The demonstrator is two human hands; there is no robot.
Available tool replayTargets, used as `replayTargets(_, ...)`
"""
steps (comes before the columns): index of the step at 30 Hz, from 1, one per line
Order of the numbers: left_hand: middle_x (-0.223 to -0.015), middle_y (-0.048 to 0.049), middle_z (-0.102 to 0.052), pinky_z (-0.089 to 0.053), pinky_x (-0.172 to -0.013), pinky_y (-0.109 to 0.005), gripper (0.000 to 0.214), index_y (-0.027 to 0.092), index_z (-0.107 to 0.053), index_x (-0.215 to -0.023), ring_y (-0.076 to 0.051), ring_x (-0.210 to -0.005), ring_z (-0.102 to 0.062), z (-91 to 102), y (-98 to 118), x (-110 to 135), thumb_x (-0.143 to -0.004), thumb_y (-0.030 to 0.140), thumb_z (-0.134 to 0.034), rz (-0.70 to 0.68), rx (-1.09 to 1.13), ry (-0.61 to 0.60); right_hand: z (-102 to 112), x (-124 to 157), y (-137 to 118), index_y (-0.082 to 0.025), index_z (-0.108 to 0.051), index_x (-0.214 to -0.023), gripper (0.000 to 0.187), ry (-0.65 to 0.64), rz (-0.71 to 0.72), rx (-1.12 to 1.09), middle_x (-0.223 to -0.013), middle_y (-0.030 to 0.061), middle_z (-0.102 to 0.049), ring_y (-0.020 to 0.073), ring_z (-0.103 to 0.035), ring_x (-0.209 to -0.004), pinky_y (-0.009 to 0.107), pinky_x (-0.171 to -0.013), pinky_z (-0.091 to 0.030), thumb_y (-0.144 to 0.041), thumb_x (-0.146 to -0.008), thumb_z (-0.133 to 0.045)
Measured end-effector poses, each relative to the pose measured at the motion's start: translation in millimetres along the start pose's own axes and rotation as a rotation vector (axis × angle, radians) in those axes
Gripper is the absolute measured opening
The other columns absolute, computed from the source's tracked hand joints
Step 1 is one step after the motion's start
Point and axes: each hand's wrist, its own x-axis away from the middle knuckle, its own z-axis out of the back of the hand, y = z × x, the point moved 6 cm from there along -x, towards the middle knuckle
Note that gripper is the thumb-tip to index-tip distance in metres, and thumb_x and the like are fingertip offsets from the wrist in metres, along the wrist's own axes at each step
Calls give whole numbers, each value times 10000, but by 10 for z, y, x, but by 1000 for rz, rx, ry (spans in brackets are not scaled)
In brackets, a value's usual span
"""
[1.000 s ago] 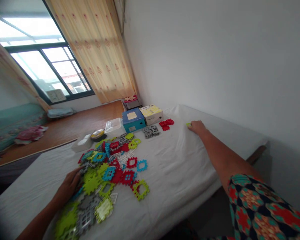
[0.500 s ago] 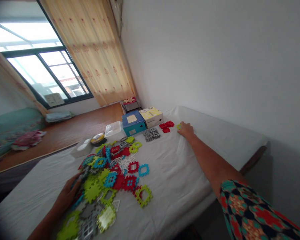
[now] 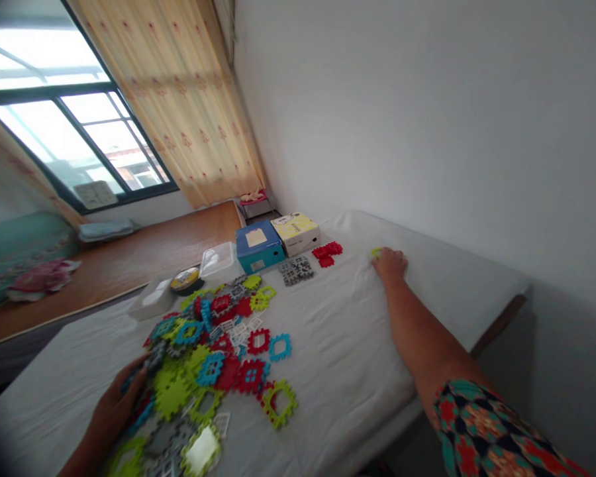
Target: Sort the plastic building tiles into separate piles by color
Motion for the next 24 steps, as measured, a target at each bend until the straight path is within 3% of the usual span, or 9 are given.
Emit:
replayTargets(5, -1114, -72, -705, -512, -963, -426, 600, 224, -638, -1190, -293, -1053, -657, 2, -54, 22, -780, 625, -459, 95, -7, -36, -60, -66, 31, -130, -571, -1289, 472, 34, -14, -7, -1252, 204, -608, 361, -508, -1157, 513, -891, -448, -345, -872, -514)
replayTargets(9, -1081, -62, -714, -523, -944, -428, 593, 242, -624, -1221, -288, -1011, -672, 2, -71, 52, -794, 619, -461, 142, -7, -56, -118, -109, 16, -148, -491, -1365, 531, 66, 78, -80, -1309, 188, -580, 336, -541, -1138, 486, -907, -457, -320, -864, -522)
replayTargets(14, -1137, -75, -696, -501, -974, -445, 610, 234, -608, -1248, -296, -1055, -654, -18, -102, 52, -805, 624, -452, 144, 3, -71, -121, -143, 32, -122, -451, -1365, 585, 154, 167, -257, -1349, 175, -552, 272, -536, -1188, 390, -983, -440, -249, -802, -543)
replayTargets(18, -1144, -75, -691, -500, -974, -451, 603, 236, -612, -1233, -295, -1058, -649, -46, -119, 34, -806, 628, -445, 115, 6, -76, -117, -151, 41, -160, -494, -1305, 540, 176, 201, -315, -1320, 137, -577, 240, -544, -1173, 383, -999, -431, -181, -765, -510)
replayTargets(21, -1181, -84, -675, -484, -992, -453, 597, 227, -616, -1226, -292, -1082, -635, -60, -84, 50, -810, 617, -440, 89, 12, -69, -98, -149, 79, -122, -519, -1273, 516, 210, 182, -331, -1291, 166, -585, 258, -543, -1161, 399, -996, -423, -191, -761, -501)
replayTargets(24, -1230, -91, -653, -456, -1021, -452, 585, 221, -618, -1222, -287, -1134, -606, -62, -15, 85, -822, 603, -428, 58, 21, -44, -79, -156, 186, -87, -564, -1233, 486, 217, 65, -341, -1195, 191, -629, 290, -574, -1091, 434, -963, -436, -202, -765, -500)
